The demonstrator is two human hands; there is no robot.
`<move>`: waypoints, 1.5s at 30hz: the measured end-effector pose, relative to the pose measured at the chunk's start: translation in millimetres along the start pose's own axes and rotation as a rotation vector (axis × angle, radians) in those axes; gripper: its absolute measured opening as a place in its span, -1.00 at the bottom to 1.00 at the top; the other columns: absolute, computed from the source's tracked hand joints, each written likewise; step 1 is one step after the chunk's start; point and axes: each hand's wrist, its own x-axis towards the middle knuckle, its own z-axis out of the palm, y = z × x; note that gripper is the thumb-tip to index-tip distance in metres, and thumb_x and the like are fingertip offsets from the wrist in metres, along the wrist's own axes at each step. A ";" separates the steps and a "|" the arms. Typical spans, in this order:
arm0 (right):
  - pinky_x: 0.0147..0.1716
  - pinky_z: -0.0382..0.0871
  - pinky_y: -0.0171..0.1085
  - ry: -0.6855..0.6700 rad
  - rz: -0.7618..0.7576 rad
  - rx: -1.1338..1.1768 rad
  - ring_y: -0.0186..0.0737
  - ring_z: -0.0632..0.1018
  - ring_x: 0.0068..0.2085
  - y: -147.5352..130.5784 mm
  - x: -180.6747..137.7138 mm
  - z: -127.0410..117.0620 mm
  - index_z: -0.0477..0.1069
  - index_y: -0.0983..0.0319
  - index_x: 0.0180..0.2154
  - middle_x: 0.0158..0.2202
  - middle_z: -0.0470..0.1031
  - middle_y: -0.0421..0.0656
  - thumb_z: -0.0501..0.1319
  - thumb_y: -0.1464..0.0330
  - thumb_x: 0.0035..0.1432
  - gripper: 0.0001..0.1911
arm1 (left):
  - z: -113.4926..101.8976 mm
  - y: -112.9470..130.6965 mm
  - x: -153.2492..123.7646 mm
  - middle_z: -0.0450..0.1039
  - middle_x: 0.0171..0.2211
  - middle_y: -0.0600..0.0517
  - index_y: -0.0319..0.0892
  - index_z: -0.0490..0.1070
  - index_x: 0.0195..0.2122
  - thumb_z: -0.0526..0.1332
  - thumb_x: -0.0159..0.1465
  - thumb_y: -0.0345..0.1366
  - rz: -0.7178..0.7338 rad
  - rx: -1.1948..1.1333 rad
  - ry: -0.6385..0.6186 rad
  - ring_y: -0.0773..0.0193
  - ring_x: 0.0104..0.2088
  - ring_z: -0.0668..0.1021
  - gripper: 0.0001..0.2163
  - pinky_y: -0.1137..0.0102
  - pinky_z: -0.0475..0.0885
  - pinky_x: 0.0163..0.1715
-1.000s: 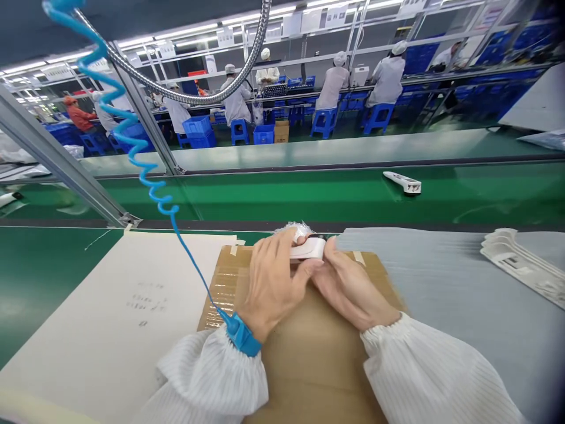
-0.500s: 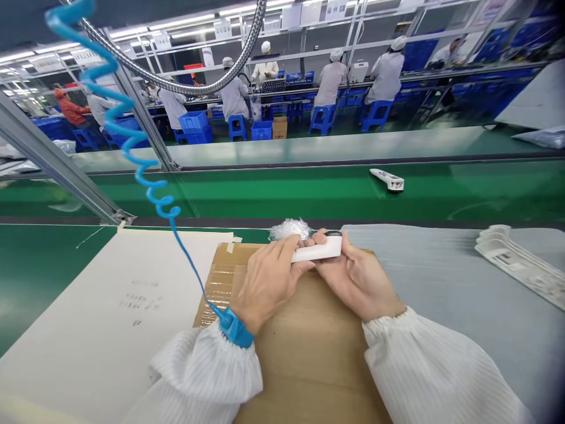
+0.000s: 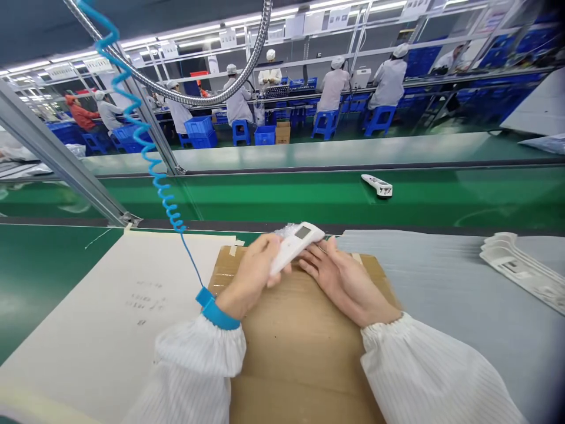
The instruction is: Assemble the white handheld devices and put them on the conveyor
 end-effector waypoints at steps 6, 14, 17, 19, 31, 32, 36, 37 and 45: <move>0.03 0.56 -0.22 0.111 0.032 0.042 -0.18 0.60 -0.04 10.1 8.2 -13.6 0.53 0.17 0.00 0.21 0.51 -0.01 0.30 0.17 0.30 -0.69 | -54.9 21.5 28.4 0.41 -0.51 0.08 -0.18 0.40 -0.14 0.21 0.27 -0.42 0.024 0.296 0.442 0.43 -0.58 0.41 -0.85 0.54 0.19 -0.60; 0.01 0.58 -0.31 0.129 0.061 0.058 -0.20 0.61 0.03 4.4 6.2 -8.9 0.53 0.17 -0.03 0.20 0.53 -0.06 0.27 0.22 0.34 -0.77 | -109.7 56.6 102.1 0.58 -0.14 -0.18 -0.23 0.49 0.04 0.26 0.21 -0.53 0.000 0.584 0.580 0.15 -0.25 0.61 -0.65 0.33 0.47 -0.25; -0.02 0.60 -0.35 0.141 0.068 0.072 -0.21 0.61 0.06 1.8 4.2 -6.5 0.52 0.16 -0.02 0.21 0.53 -0.08 0.25 0.24 0.36 -0.78 | -105.7 61.0 112.5 0.49 0.15 -0.17 -0.15 0.46 0.12 0.28 0.18 -0.54 0.066 0.657 0.575 0.01 0.09 0.54 -0.54 0.22 0.41 0.08; -0.08 0.61 -0.38 0.170 0.069 0.109 -0.24 0.63 -0.01 0.5 4.4 -5.4 0.52 0.18 -0.04 0.18 0.55 -0.07 0.26 0.32 0.34 -0.82 | -96.0 60.7 110.4 0.40 0.25 -0.19 -0.17 0.45 0.14 0.28 0.19 -0.52 0.100 0.690 0.560 -0.04 0.24 0.44 -0.54 0.18 0.31 0.22; -0.23 0.59 -0.46 0.233 0.046 0.144 -0.36 0.61 -0.22 -2.4 2.6 -0.5 0.56 0.21 -0.14 0.02 0.58 -0.11 0.32 0.57 0.15 -0.75 | -1.3 -25.3 20.7 0.20 0.41 -0.03 -0.07 0.31 0.29 0.07 0.40 -0.39 0.642 1.039 0.170 0.11 0.43 0.20 -0.57 0.08 0.08 0.42; -0.23 0.58 -0.46 0.225 0.043 0.141 -0.36 0.60 -0.22 -2.3 3.0 -0.6 0.57 0.21 -0.15 0.01 0.58 -0.11 0.33 0.56 0.15 -0.76 | 2.0 -28.4 19.6 0.25 0.38 -0.02 -0.06 0.33 0.27 0.05 0.41 -0.40 0.663 1.146 0.093 0.09 0.41 0.24 -0.58 0.03 0.07 0.41; -0.15 0.58 -0.40 0.217 0.054 0.107 -0.32 0.60 -0.18 -2.6 3.6 -0.6 0.58 0.16 -0.17 0.02 0.58 -0.15 0.37 0.52 0.12 -0.77 | 5.6 -30.9 23.7 0.39 0.29 -0.05 -0.11 0.40 0.19 -0.03 0.45 -0.40 0.575 1.304 0.096 0.03 0.27 0.42 -0.63 -0.06 0.19 0.31; -0.11 0.57 -0.37 0.221 0.054 0.097 -0.30 0.60 -0.16 -2.9 2.6 -0.3 0.58 0.15 -0.17 0.02 0.58 -0.16 0.38 0.51 0.11 -0.77 | 4.7 -31.6 24.2 0.38 0.30 -0.05 -0.11 0.39 0.20 -0.04 0.46 -0.39 0.572 1.288 0.103 0.04 0.28 0.42 -0.63 -0.03 0.23 0.29; -0.12 0.52 -0.24 0.178 -0.029 -0.327 -0.21 0.61 -0.18 -24.7 7.2 -18.8 0.62 0.16 -0.13 -0.13 0.63 -0.12 0.43 0.30 0.09 -0.73 | 2.4 -41.0 14.1 0.21 0.39 -0.17 -0.17 0.43 0.11 0.06 0.42 -0.39 0.690 1.202 0.228 0.01 0.35 0.32 -0.71 -0.01 0.26 0.29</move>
